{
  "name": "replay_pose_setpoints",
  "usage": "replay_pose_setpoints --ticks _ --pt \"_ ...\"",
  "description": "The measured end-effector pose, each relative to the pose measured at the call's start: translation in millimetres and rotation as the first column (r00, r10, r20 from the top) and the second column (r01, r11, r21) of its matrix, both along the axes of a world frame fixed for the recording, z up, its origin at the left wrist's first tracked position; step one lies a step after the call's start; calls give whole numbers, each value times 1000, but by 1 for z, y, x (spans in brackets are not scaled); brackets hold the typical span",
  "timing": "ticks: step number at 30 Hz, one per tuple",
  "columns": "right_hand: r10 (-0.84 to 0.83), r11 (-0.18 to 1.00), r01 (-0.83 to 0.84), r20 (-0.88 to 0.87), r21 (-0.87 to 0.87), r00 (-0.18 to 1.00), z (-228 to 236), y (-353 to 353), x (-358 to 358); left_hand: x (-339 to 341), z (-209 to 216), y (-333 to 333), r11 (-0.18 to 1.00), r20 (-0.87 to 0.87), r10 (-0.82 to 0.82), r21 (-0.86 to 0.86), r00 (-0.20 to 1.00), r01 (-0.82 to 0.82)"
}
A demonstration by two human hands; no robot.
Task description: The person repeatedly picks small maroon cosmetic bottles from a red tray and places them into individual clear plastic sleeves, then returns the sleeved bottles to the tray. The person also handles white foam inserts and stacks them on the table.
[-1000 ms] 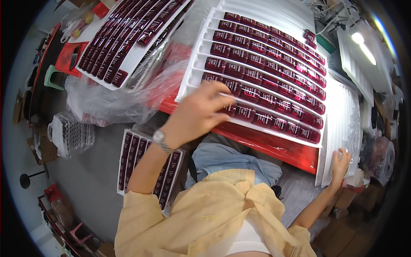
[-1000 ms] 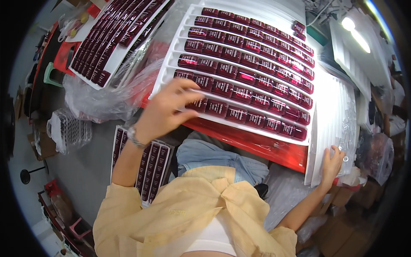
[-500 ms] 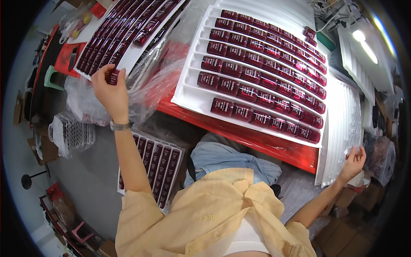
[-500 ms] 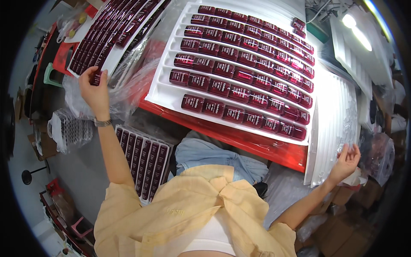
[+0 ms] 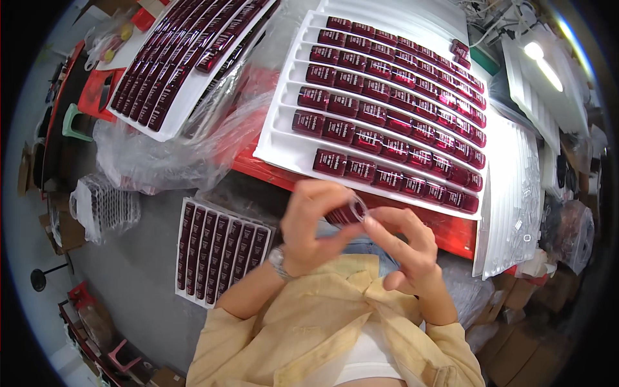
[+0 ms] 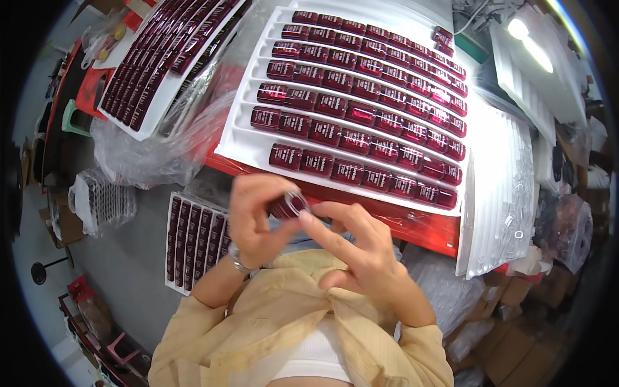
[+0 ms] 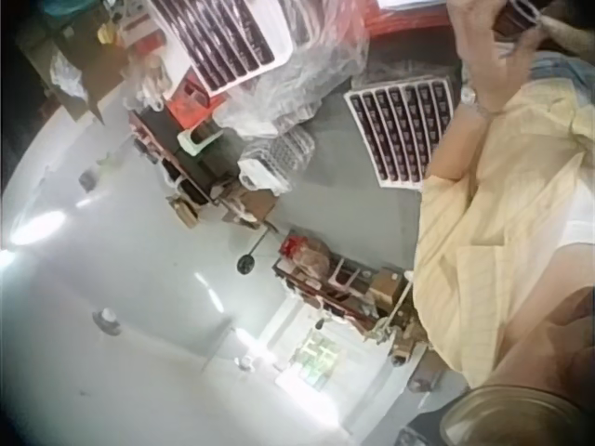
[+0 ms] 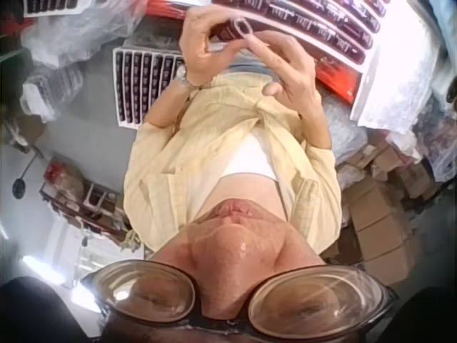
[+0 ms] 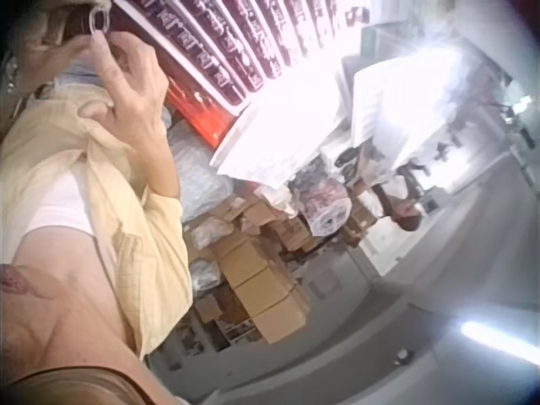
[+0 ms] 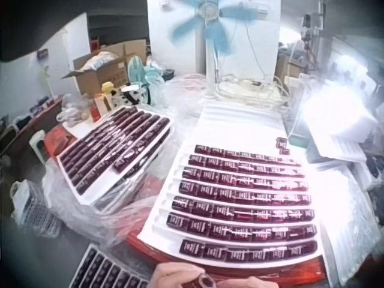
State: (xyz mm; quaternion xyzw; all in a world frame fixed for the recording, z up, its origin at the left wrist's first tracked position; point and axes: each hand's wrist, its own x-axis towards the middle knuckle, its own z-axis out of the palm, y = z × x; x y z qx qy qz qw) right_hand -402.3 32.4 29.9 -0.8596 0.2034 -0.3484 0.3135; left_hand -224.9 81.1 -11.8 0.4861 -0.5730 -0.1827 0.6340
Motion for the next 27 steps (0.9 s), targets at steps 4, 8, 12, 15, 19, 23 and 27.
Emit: replay_pose_setpoints --ticks 4,8,12,15,19,23,27 --pt "-159 970 160 -23 185 987 6 -12 -25 83 24 -33 983 687 141 -10 713 -185" --pt "-306 889 292 -19 353 952 29 -32 -11 104 10 -49 968 577 -221 228 786 104" --pt "-50 966 75 -104 249 993 58 -76 38 108 11 -55 946 455 -307 245 836 214" --pt "67 948 -10 -168 318 983 63 -127 88 122 4 -46 888 260 -405 340 877 310" --pt "49 907 7 -120 422 992 37 -224 181 121 2 -46 925 257 -364 216 895 313" --pt "-321 946 319 28 58 947 -31 -349 261 129 -6 -54 897 313 -439 211 842 390" --pt "-349 929 370 -311 10 884 -67 -397 297 130 9 -44 948 367 -223 296 903 114"
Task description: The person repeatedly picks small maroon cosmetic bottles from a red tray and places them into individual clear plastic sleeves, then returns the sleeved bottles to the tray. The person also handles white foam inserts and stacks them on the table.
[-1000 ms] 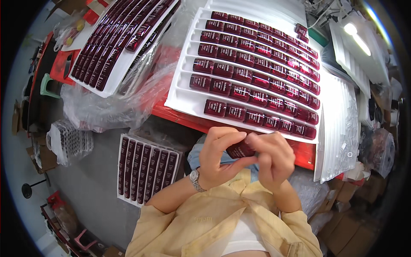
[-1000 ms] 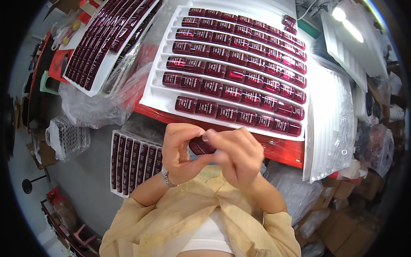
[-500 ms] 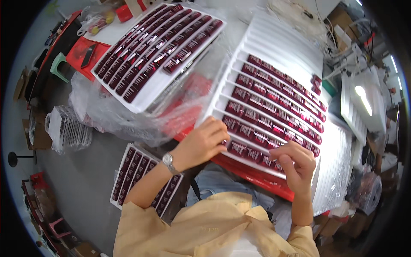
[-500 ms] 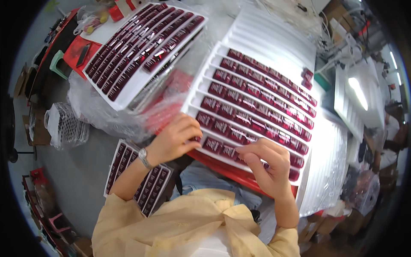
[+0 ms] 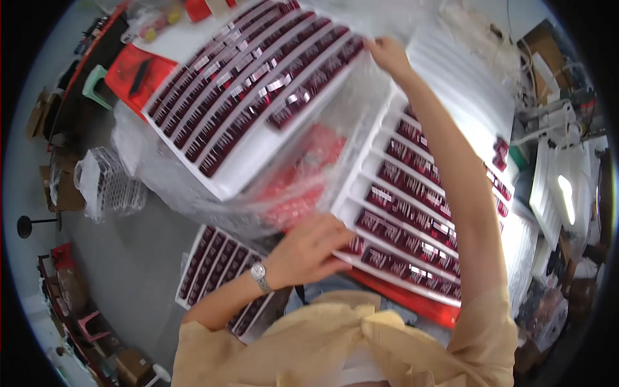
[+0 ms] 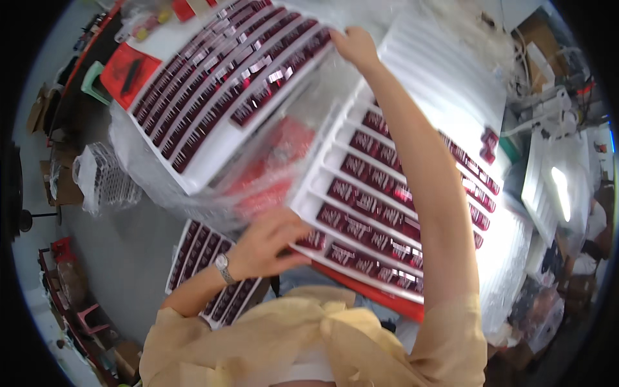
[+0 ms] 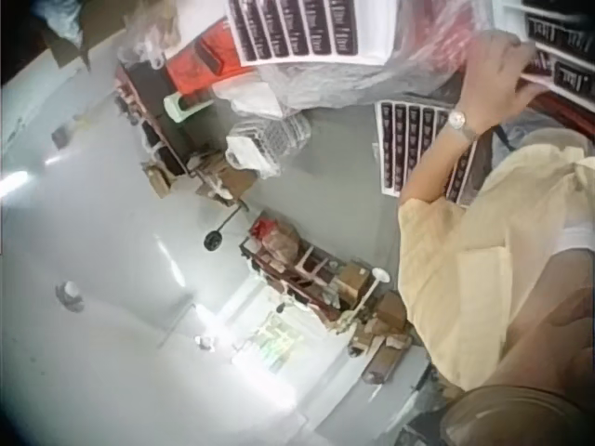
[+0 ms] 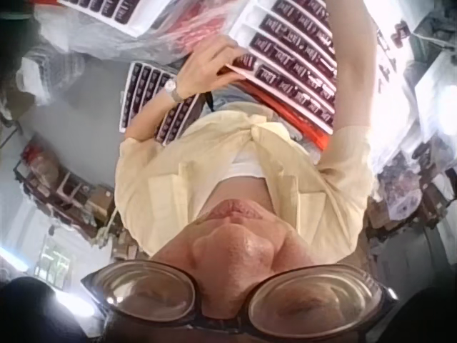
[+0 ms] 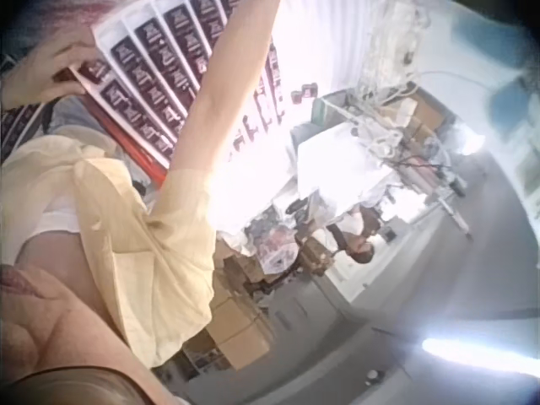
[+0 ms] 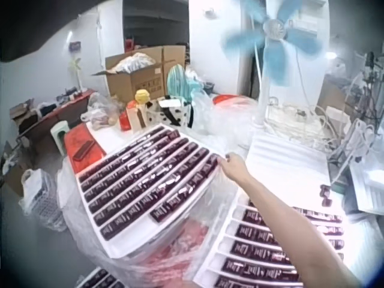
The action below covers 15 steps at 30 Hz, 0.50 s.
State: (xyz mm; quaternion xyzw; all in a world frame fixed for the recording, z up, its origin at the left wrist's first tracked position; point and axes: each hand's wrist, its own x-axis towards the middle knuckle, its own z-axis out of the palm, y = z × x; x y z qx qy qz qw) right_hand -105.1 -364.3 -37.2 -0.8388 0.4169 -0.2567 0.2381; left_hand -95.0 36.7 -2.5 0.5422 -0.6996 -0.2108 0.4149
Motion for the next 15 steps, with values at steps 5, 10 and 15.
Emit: replay_pose_setpoints --ticks 5,10,15 --pt "10 945 -79 215 318 977 2 2 12 -13 2 7 983 213 185 -43 959 -180" --pt "-11 839 -173 333 517 943 7 -13 12 -10 -2 6 981 160 190 15 969 -195" --pt "-39 817 -182 367 548 929 22 15 11 -11 -12 5 983 172 182 -24 968 -181"
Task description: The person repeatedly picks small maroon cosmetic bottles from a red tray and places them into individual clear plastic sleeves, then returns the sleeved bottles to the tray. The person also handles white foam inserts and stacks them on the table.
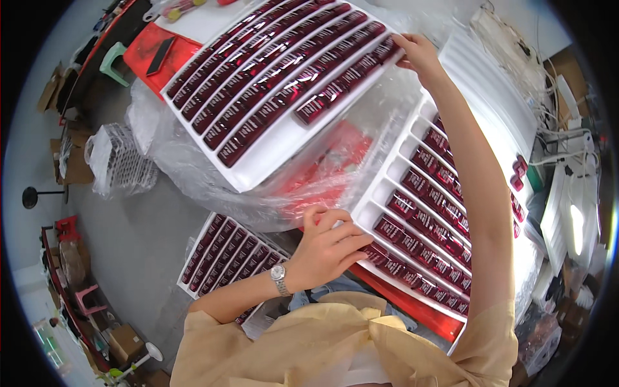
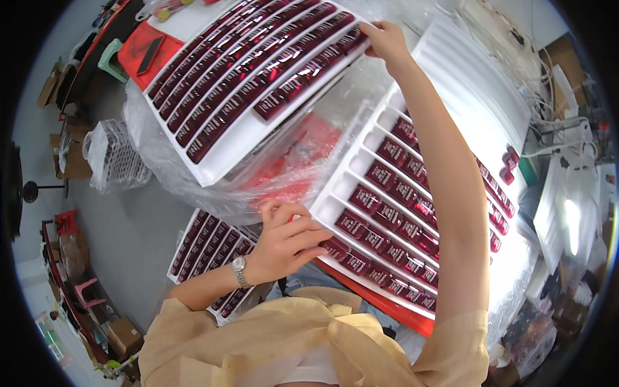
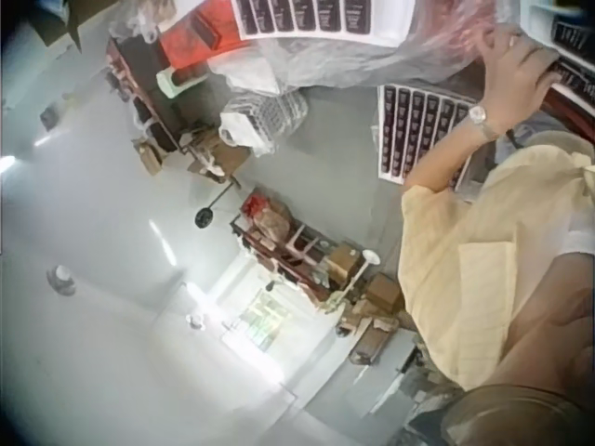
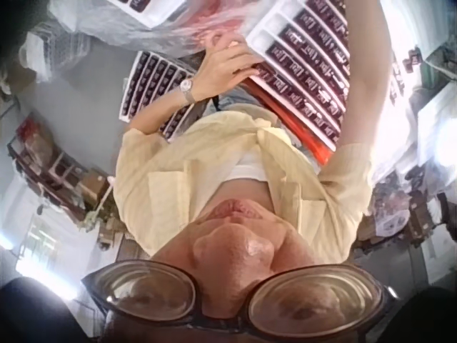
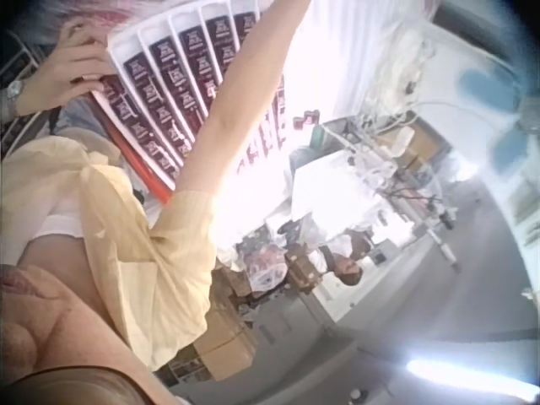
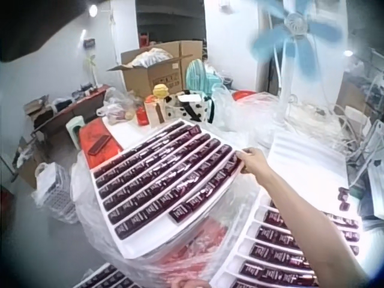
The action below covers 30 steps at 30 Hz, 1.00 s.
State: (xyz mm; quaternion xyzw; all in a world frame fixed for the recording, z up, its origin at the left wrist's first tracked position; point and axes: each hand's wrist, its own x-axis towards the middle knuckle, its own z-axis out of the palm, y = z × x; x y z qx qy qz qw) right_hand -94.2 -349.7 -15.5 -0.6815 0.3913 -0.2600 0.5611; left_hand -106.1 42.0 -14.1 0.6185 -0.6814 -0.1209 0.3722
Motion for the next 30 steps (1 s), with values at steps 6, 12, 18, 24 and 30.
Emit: replay_pose_setpoints --ticks 6,12,18,24,30 --pt "-52 998 53 30 -30 998 2 -4 -6 58 43 -4 969 124 174 -197 977 -148" --pt "-58 985 22 208 173 976 -2 -1 12 305 -23 15 65 -90 994 -16 66 -998" --pt "-99 964 59 142 259 985 19 14 12 297 -29 -25 398 -326 852 -106 410 -911" --pt "-184 965 122 270 230 945 54 35 12 314 24 -40 554 -852 463 63 245 -830" --pt "-185 980 136 401 148 897 90 79 -71 305 77 -61 758 -853 290 -73 435 -648"
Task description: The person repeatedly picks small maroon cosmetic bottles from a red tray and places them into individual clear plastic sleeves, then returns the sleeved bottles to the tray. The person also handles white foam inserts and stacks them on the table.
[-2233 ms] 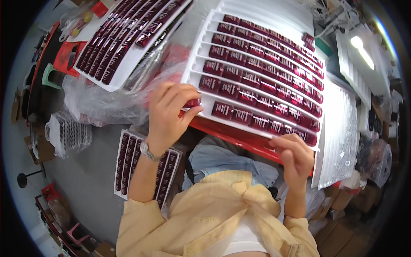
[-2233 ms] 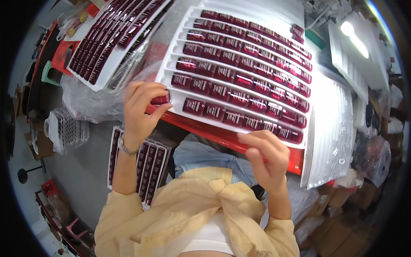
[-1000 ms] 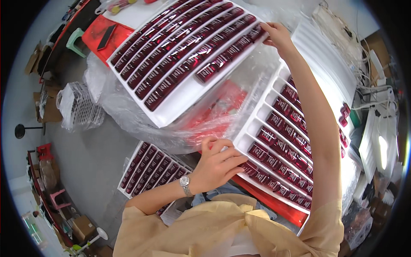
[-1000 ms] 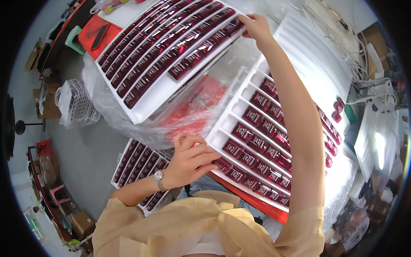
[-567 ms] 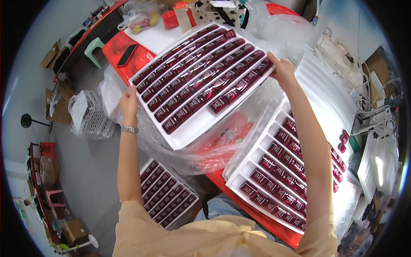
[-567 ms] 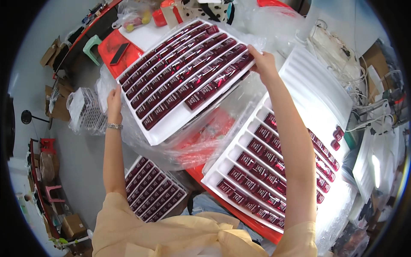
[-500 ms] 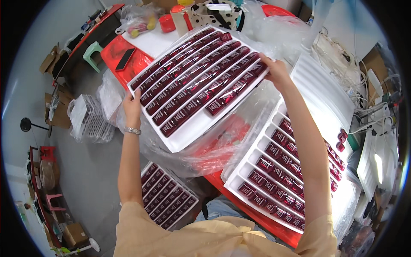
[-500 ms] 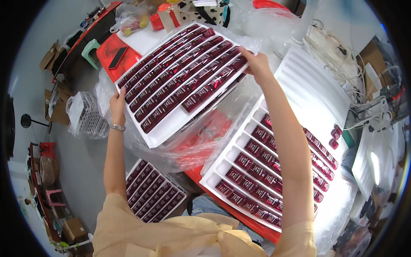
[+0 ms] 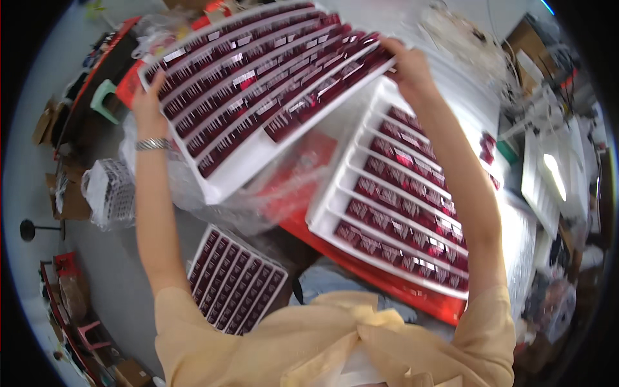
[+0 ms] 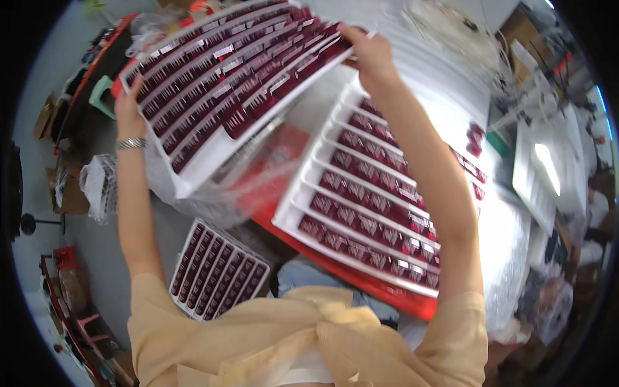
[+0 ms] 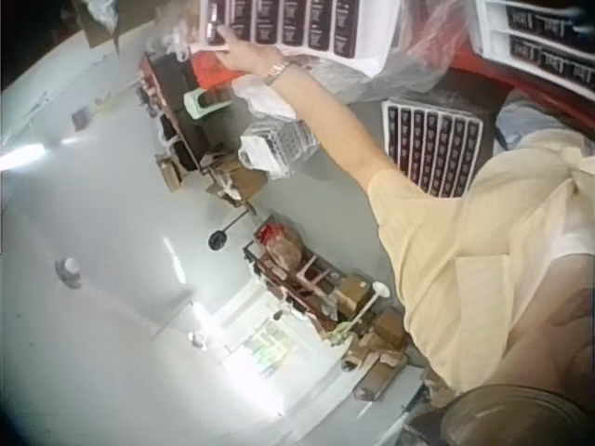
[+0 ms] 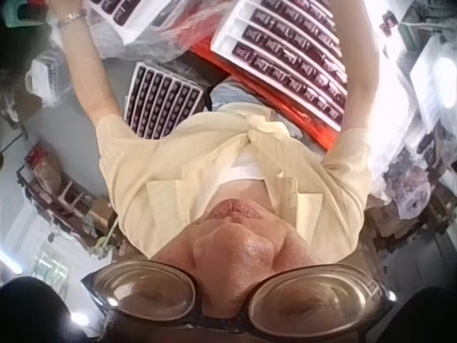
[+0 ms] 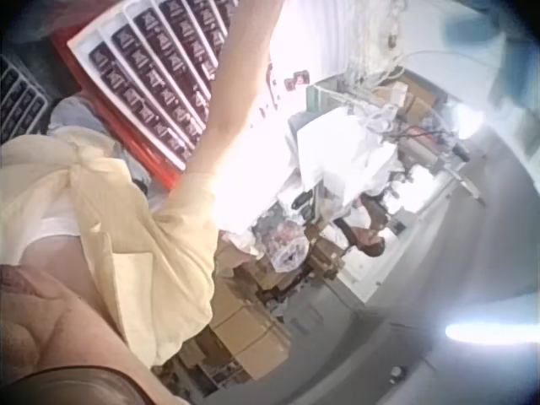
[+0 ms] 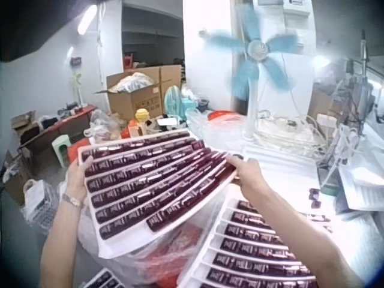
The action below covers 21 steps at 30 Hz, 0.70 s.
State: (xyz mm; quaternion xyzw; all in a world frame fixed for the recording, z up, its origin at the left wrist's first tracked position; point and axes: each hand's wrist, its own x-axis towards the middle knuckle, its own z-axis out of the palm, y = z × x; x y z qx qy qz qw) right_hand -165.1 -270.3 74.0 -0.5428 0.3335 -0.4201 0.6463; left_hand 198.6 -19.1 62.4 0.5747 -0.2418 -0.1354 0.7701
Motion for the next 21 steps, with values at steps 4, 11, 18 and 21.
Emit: replay_pose_setpoints --ticks 4,11,18,21 --pt "-11 995 -1 111 104 994 15 44 -132 -43 29 -45 951 -35 -307 -56 951 305" --pt "-290 949 274 90 152 953 8 180 -307 -206 25 -116 757 139 -642 -36 754 652" --pt "-479 876 476 25 78 878 -38 249 -366 -273 -32 -164 627 -121 -770 30 626 778" --pt "-516 839 540 -216 65 829 -59 254 -373 -295 -56 -174 644 -175 -728 157 663 749"
